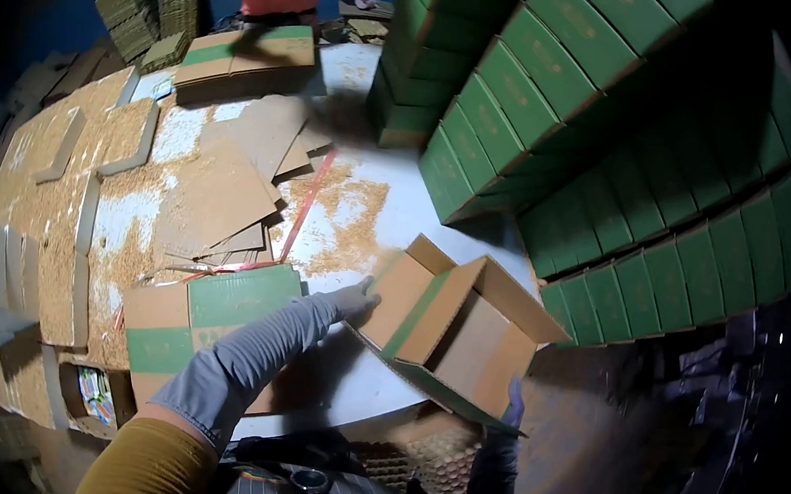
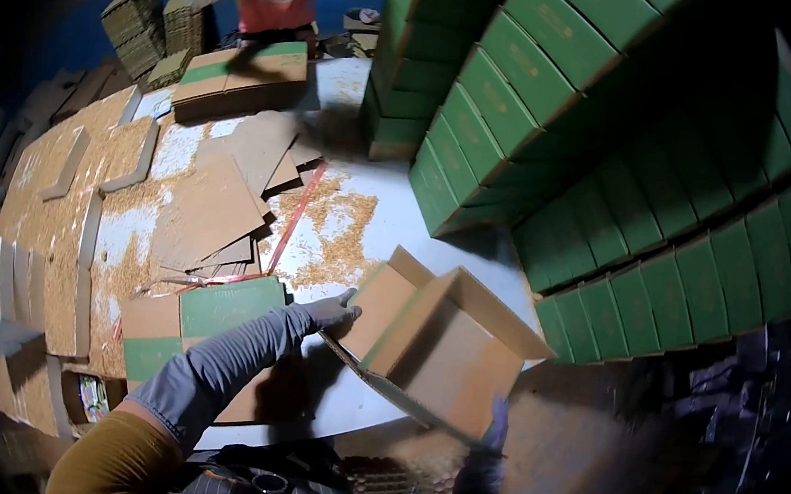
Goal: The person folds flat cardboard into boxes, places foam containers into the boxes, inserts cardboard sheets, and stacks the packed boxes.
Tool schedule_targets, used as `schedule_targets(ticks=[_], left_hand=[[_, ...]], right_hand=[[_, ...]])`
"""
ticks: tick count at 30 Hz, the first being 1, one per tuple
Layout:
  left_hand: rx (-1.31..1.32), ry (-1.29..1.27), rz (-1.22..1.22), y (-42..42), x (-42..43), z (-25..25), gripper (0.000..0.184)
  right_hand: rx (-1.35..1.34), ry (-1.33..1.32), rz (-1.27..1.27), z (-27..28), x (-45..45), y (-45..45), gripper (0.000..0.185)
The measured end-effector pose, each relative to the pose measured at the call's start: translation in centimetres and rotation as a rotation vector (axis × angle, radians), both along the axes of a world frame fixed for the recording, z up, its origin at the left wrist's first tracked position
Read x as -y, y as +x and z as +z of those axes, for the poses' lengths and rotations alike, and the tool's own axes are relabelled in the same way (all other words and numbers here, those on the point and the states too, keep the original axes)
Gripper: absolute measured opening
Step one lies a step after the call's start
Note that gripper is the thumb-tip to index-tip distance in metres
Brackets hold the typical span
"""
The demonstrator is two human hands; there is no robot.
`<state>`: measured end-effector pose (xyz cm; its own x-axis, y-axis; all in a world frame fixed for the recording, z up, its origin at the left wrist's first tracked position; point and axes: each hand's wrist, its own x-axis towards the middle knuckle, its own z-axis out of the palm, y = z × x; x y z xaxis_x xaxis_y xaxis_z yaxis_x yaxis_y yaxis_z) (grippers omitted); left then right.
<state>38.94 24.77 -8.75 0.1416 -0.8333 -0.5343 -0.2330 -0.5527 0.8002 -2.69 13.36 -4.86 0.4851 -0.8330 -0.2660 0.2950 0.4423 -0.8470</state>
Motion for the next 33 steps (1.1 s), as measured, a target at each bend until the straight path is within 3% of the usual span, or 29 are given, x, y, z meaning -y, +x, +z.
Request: schedule_targets(ticks=[2, 5, 8, 9, 10, 12, 14, 16, 17, 19, 20, 22, 23, 25, 26, 28, 29, 30, 31, 32, 33], left_hand=[[-0.068, -0.028, 0.099, -0.7, 0.2, -3.1, 0.083], [-0.073, -0.031, 0.183, -1.3, 0.1, -3.4, 0.081], [-0.068, -0.027, 0.183, -1.5, -0.6, 0.0, 0.083], [0.114, -0.128, 0.208, -1.6, -0.1, -3.8, 0.077], [0.110, -0.125, 0.220, -1.5, -0.2, -3.8, 0.077], [-0.013, -0.118, 0.204, -1.5, -0.5, -3.3, 0.077], [-0.039, -0.085, 0.189, -1.6, -0.4, -2.8, 0.075], [-0.028, -0.043, 0.172, -2.6, 0.0, -3.4, 0.073], [-0.103, -0.105, 0.334, -3.4, 0.7, -4.4, 0.071], [-0.741, -0.045, 0.500, -2.2, -0.6, 0.1, 0.076], [-0.818, -0.072, 0.528, -2.1, -0.9, 0.2, 0.077], [-0.533, -0.104, 0.561, -2.5, -1.5, 0.8, 0.070], [-0.208, -0.190, 0.470, -2.7, -2.1, -0.4, 0.063], [0.238, -0.412, 0.391, -3.4, -6.5, 0.1, 0.055], [0.355, -0.425, 0.303, -3.3, -10.9, 4.8, 0.054], [0.516, -0.407, 0.171, -2.1, -19.7, 7.8, 0.068], [0.611, -0.329, 0.112, -1.5, -24.5, 8.2, 0.079], [0.760, -0.252, 0.129, -1.6, -29.7, 7.3, 0.087], [0.908, -0.172, 0.143, -2.0, -34.7, 6.5, 0.095], [0.932, -0.015, 0.119, -2.1, -39.0, 5.9, 0.107], [0.947, 0.080, 0.075, -2.6, -42.5, 5.8, 0.110]], right_hand=[[-0.038, 0.059, -0.027, 0.9, -0.3, 0.9, 0.055], [-0.005, 0.127, 0.031, 3.4, -0.6, 2.9, 0.056], [-0.079, 0.041, -0.006, 1.8, 0.2, 2.1, 0.058], [-0.062, 0.023, -0.024, 0.0, 1.4, 1.2, 0.059], [-0.049, 0.010, -0.045, -1.0, 2.1, 0.5, 0.060], [-0.039, 0.031, 0.007, 4.2, -0.2, 2.6, 0.061], [-0.024, 0.046, 0.051, 4.5, 0.1, 3.0, 0.062], [-0.399, -0.362, 0.217, -0.2, 2.3, 2.1, 0.062], [-0.524, -0.498, 0.265, -1.8, 2.9, 1.7, 0.063], [-0.322, -0.249, 0.174, -2.9, 4.4, 3.6, 0.062], [-0.215, -0.121, 0.134, -3.3, 4.9, 5.2, 0.062], [0.004, 0.145, 0.060, -4.1, 4.6, 8.3, 0.062], [-0.104, 0.094, 0.069, -2.0, 3.7, 8.6, 0.061], [-0.247, -0.058, 0.067, -6.3, 2.4, 3.5, 0.051], [-0.322, -0.131, 0.062, -8.7, 1.9, 0.8, 0.049], [-0.535, 0.143, 0.309, -8.0, -2.1, -0.3, 0.029], [-0.379, 0.306, 0.424, -8.9, -4.7, 0.4, 0.024], [-0.557, -0.053, 0.460, -2.3, -11.0, 5.8, 0.022], [-0.653, 0.017, 0.450, -5.4, -12.3, 7.2, 0.026], [-0.473, 0.079, 0.532, -6.5, -13.5, 8.9, 0.033], [-0.462, -0.092, 0.521, -8.0, -14.4, 11.1, 0.034]])
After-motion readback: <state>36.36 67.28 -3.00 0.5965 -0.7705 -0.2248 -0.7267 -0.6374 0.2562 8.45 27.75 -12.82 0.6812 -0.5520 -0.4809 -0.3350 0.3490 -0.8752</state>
